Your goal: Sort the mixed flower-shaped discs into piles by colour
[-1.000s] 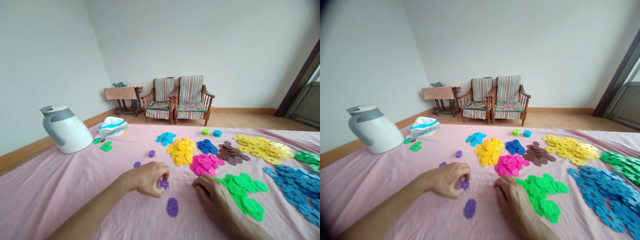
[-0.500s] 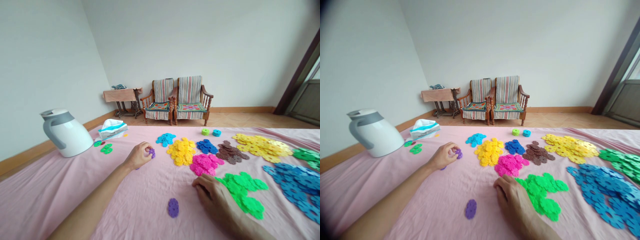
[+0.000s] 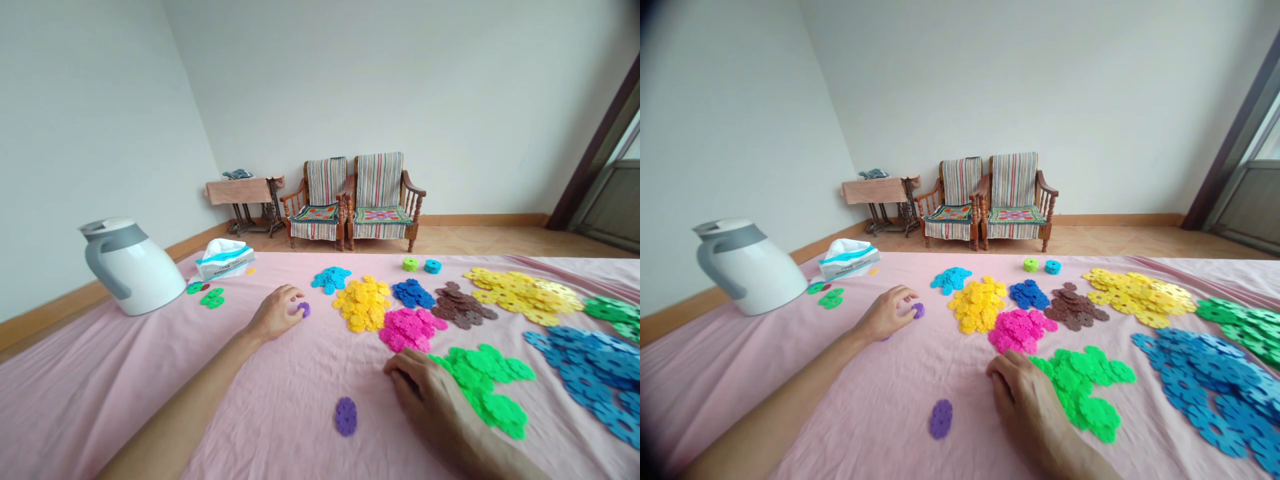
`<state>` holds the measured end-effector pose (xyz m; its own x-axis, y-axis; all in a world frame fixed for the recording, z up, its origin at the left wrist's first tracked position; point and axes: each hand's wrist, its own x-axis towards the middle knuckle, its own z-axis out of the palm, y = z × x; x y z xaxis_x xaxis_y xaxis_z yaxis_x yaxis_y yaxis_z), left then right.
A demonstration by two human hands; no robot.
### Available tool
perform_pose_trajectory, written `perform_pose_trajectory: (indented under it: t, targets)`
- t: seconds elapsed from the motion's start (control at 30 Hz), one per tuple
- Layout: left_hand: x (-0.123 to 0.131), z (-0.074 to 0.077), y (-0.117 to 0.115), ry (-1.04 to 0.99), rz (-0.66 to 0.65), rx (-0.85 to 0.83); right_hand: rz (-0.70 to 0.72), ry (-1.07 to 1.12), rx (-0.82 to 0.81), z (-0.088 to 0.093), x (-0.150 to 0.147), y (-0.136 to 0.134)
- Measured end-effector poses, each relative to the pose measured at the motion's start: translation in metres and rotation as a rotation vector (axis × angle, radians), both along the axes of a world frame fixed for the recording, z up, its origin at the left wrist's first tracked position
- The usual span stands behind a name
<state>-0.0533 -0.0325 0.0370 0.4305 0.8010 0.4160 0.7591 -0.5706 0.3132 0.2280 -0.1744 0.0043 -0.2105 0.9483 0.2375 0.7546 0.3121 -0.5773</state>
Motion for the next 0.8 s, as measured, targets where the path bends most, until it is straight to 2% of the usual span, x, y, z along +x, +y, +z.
perform_pose_trajectory:
  t: [0.1,0.17,0.27,0.33,0.4,0.57,0.8]
  targets:
    - [0.012,0.011,-0.015,-0.011,-0.079,-0.049,0.0,0.009,-0.002,0.001,0.0,0.0]
    - [0.025,0.018,-0.032,0.047,-0.233,-0.179,-0.003,0.017,-0.008,0.002,-0.001,0.0]
    - [0.044,0.025,-0.059,0.199,-0.537,-0.353,-0.009,0.022,-0.018,0.003,-0.001,-0.001]
    - [0.053,0.027,-0.074,0.264,-0.669,-0.383,-0.014,0.02,-0.016,0.003,-0.001,-0.002]
    - [0.059,0.028,-0.083,0.313,-0.735,-0.371,-0.016,0.017,-0.009,0.003,-0.001,-0.002]
    - [0.063,0.032,-0.093,0.385,-0.761,-0.36,-0.008,0.019,-0.007,0.002,-0.001,-0.002]
    - [0.061,0.029,-0.091,0.364,-0.623,-0.318,-0.004,0.012,-0.003,0.003,-0.001,-0.001]
